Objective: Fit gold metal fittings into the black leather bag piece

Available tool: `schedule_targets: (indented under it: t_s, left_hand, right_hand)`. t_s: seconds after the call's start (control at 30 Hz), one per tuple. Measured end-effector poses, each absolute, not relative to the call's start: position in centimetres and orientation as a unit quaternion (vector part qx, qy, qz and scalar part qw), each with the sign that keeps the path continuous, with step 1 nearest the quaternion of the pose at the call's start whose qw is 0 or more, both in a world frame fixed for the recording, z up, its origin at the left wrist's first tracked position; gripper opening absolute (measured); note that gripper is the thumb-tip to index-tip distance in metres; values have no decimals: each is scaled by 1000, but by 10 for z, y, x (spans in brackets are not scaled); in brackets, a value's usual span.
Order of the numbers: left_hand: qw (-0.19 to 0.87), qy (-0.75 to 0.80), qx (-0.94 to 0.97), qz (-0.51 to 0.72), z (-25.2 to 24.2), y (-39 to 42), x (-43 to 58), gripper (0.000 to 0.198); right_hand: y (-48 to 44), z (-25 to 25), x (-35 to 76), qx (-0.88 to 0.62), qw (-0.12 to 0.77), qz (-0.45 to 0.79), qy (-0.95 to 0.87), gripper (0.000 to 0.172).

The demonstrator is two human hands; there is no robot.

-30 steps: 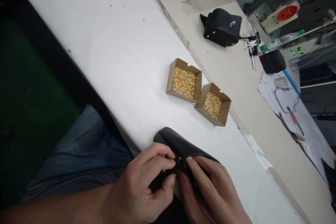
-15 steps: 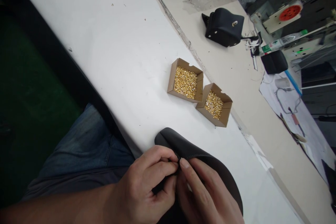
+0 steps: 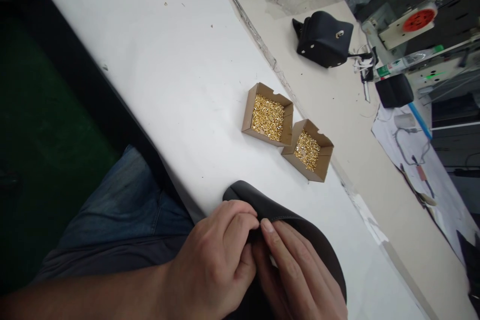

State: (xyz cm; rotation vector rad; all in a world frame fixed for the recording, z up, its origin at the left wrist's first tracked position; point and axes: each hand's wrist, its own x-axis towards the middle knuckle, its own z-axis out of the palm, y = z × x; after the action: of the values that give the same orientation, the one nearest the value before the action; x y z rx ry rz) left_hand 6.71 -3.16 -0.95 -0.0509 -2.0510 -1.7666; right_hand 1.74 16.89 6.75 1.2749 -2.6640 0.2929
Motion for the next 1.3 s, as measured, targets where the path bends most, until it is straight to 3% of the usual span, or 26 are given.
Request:
schedule_targets:
  t_s: [0.13,0.3,0.47,0.6,0.77,0.87,1.03,1.2,1.3]
  left_hand:
    - [179,-747,-25,-640,-9,-36,61,17]
    - [241,-737,-53,-629,-18,-34,62,14]
    - [287,-756,-81,-583,-21,-37,64,17]
    - [288,-778,-98,-550,-18,-41,63,24]
    - [253,-734,-100,-622,-20,-41,63,19]
    - [251,-715,-92,-646,-23,-40,63,16]
    - [261,-688,-82,-672,-24,-40,61,15]
    - [268,-685,-83,-672,-24,-40,63,13]
    - [275,-684,-87,-670,-24,-41,65,12]
  right_hand:
    - [197,61,13,341,11,135,-930,63]
    - [200,71,3,475,32,76,-876,81]
    - [177,82,6,467,36,82,-880,82]
    - [171,77,12,439,50,91,-892,69]
    - [153,77,27,317,114,139,-931,34]
    - [156,81,28,222,48,200,-953,14]
    - [181,86,7,32,-91,298,-950,41]
    - [179,95,-14,70,-241,269,-930,43]
    - [179,95,-15,43,-280,294,-913,47]
